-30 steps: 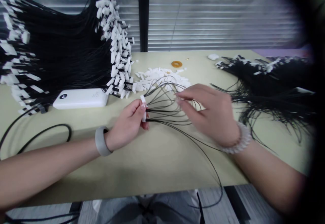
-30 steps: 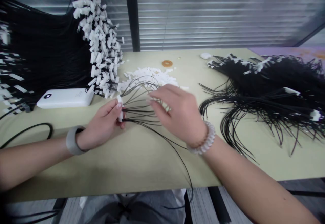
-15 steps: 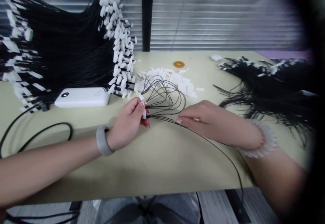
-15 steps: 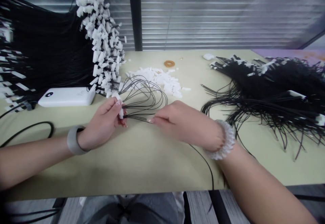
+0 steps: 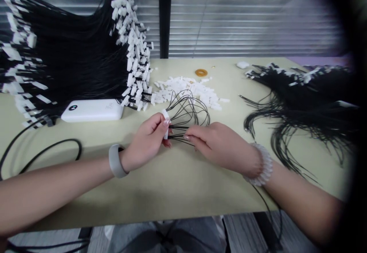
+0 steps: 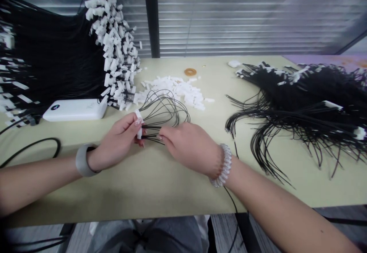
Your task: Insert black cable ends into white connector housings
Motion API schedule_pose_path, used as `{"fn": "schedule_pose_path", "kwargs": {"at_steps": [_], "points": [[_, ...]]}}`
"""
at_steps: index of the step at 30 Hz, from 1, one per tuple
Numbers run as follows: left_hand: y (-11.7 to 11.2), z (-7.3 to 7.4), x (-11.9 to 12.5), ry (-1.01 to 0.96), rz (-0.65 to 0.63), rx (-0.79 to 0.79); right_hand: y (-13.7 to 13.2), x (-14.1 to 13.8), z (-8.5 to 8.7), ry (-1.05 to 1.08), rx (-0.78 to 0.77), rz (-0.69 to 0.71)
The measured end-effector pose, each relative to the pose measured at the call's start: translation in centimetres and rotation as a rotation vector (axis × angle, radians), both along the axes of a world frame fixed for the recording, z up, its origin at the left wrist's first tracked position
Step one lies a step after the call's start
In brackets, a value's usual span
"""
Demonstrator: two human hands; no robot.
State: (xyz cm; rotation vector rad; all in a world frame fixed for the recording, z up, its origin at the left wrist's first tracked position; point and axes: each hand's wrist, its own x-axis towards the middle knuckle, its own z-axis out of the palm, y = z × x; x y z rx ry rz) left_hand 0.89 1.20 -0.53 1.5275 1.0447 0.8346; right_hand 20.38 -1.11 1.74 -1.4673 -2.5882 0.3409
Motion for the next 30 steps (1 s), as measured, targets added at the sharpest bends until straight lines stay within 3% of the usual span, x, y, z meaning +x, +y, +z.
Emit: {"fn": "schedule_pose_path", "kwargs": {"at_steps": [12,18,21,30], "points": [[0.1,-0.2,0.0,-0.017,-0.007,-0.014,0.4,0.2,-0.3,0.070,0.041,0.090],[0.0,-0.1,0.0,0.000,-0.010,0.003,0.7,0.8,-0.3,0.255,0.106,0.285],[0.1,-0.1,0.0,0.002,-0.009,0.011,0.9,1.1,-0.4,0.312,0.115,0.300],[0.0,0.1,0.0,0.005,-0.019,-0.008,0.8,0.5,0.4,0.230,-0.074,0.275]]}}
